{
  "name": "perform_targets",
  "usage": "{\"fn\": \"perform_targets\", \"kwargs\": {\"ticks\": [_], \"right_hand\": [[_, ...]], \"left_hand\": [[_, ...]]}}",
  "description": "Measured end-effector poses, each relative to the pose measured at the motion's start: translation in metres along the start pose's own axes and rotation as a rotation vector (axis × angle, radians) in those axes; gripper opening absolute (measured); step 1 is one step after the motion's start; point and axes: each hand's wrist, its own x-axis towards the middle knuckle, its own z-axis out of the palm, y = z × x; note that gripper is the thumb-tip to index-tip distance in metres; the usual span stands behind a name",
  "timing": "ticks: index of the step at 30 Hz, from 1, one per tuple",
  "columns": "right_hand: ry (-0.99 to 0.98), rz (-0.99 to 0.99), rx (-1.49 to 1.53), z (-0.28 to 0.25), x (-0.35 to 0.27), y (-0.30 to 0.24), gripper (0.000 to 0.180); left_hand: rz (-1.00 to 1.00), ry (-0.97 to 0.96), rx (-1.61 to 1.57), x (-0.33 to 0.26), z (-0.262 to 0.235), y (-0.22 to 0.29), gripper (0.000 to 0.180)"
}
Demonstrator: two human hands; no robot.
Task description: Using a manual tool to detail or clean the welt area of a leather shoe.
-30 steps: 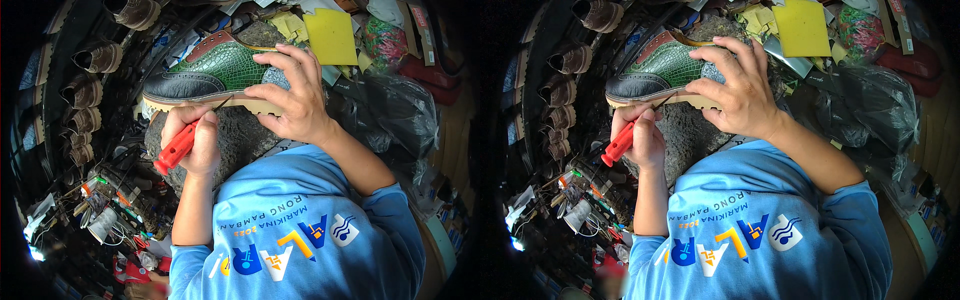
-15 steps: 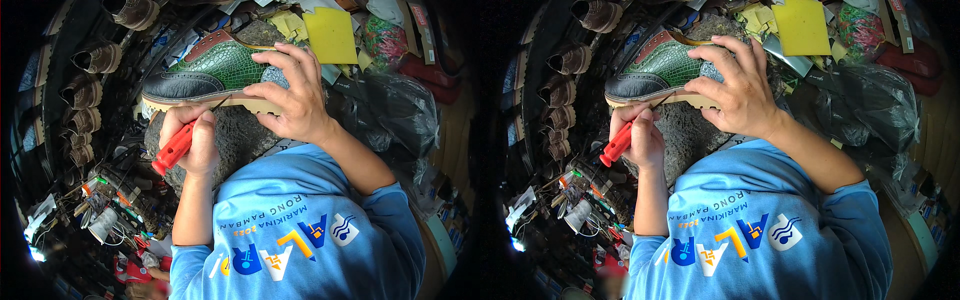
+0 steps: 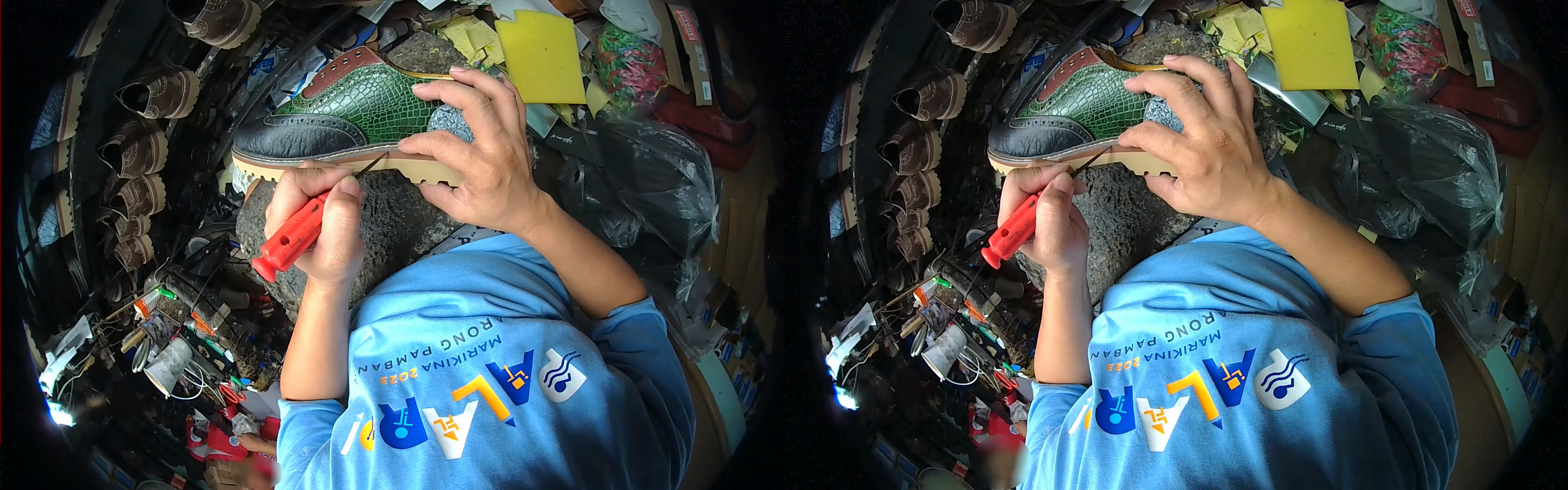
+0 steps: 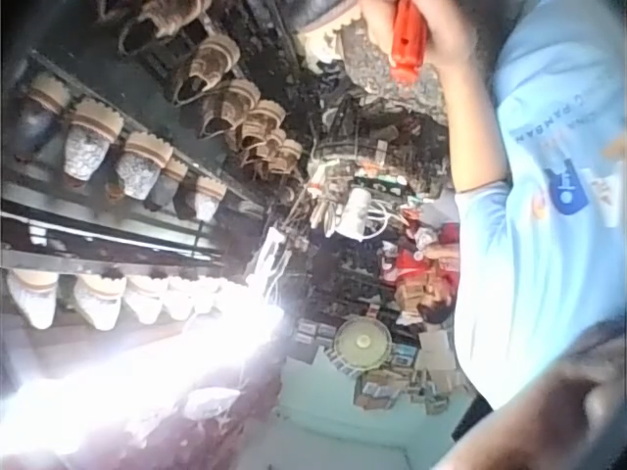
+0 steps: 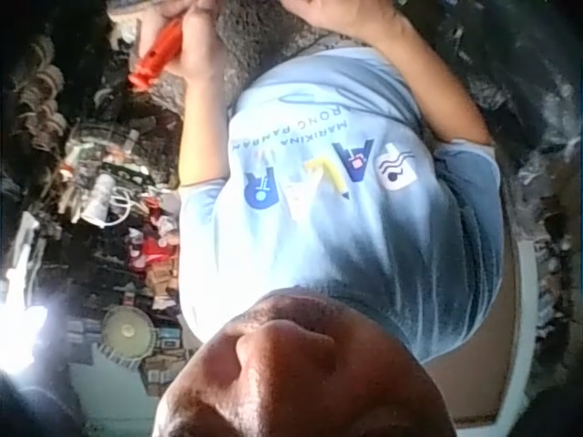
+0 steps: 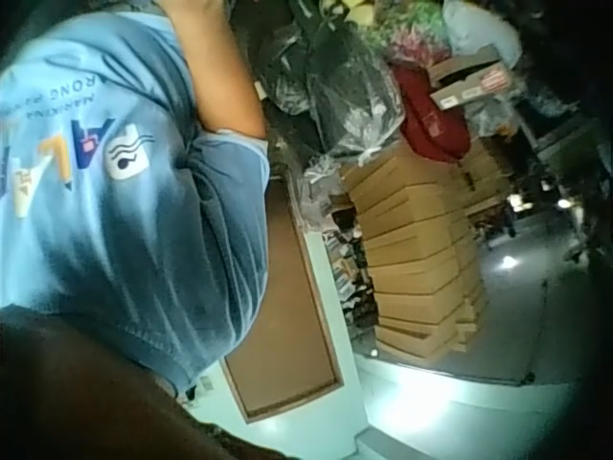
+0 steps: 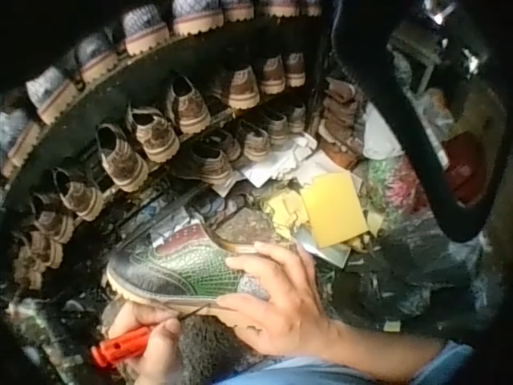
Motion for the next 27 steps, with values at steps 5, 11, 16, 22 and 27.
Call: {"fn": "perform_targets", "kwargs": {"ticks": [5,11,16,22,27], "right_hand": [[-0.003,0.002,0.003,-0.0002,0.0000,0.0000,0.040],[0.015,-0.007,0.005,0.0008,0.0000,0.0001,0.040],[0.001,-0.006,-0.003,0.0005,-0.0007,0.0006,0.041],[0.004,0.019,0.023,0.0029,-0.0020,0.0016,0.037],[-0.021,0.007,-0.008,-0.0002,0.0000,0.0003,0.044]], "left_hand": [[-0.026,0.030,-0.055,-0.0011,0.0020,-0.0006,0.009],[-0.018,0.052,-0.050,0.0008,0.0042,0.0002,0.007],[-0.078,0.128,-0.142,0.0001,0.0079,0.0041,0.006],[-0.021,0.096,-0.088,0.0002,0.0024,-0.0018,0.006],[-0.087,0.139,-0.184,0.0009,0.0047,0.0037,0.008]]}}
